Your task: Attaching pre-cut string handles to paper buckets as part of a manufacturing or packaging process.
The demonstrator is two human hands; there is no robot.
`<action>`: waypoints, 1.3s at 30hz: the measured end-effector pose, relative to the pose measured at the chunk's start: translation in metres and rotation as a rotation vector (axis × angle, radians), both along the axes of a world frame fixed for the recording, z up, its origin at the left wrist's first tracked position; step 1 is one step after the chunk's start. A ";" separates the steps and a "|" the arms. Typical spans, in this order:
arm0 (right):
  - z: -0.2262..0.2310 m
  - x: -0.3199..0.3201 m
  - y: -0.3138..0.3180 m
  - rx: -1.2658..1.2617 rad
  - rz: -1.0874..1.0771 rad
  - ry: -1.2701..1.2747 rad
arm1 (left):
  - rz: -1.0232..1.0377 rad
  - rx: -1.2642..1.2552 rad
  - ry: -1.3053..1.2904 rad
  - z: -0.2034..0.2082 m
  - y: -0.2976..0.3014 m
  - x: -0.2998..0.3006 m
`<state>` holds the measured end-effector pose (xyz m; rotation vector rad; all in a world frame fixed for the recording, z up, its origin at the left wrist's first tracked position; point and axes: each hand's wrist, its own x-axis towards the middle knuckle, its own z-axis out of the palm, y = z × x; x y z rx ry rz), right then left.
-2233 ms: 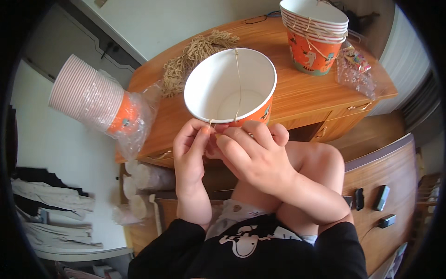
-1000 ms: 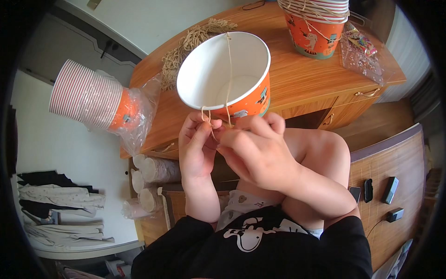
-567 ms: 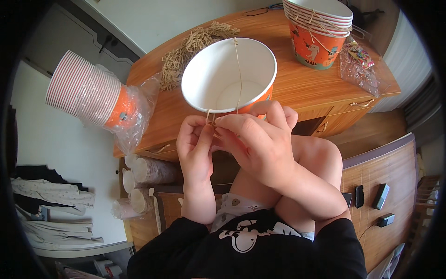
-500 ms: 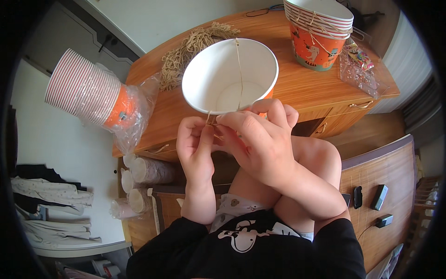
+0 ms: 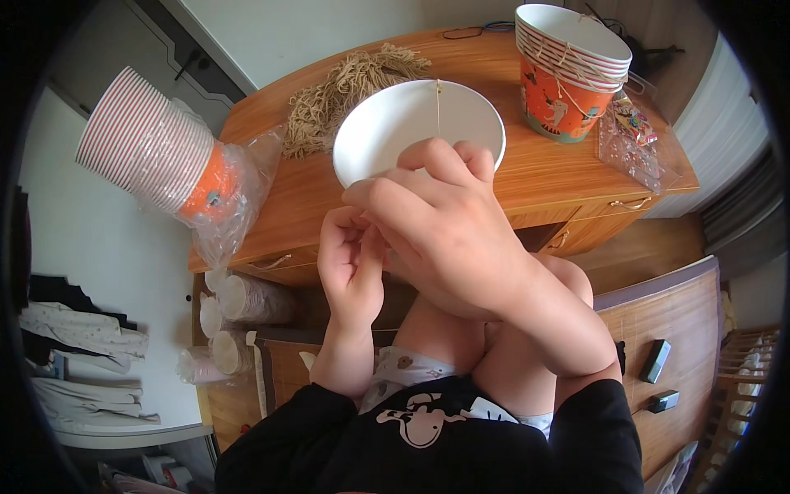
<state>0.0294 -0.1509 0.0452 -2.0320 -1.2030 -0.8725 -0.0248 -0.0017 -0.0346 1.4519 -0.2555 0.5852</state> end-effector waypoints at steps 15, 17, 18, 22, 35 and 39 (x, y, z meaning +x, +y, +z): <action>-0.006 0.000 -0.007 0.103 0.082 0.044 | 0.049 -0.068 -0.011 0.003 0.002 -0.004; -0.008 0.001 -0.008 0.114 0.091 0.069 | 0.056 -0.074 -0.027 0.001 0.003 -0.003; -0.009 0.001 -0.007 0.115 0.090 0.070 | 0.066 -0.080 -0.045 0.000 0.003 -0.003; -0.015 -0.001 -0.004 0.171 0.054 0.043 | 0.147 -0.014 -0.099 -0.005 0.001 0.000; -0.026 -0.001 -0.005 0.238 0.000 -0.007 | 0.311 0.115 -0.121 0.001 -0.004 0.005; -0.027 0.000 -0.004 0.233 0.003 -0.023 | 0.300 0.115 -0.093 0.004 -0.007 0.002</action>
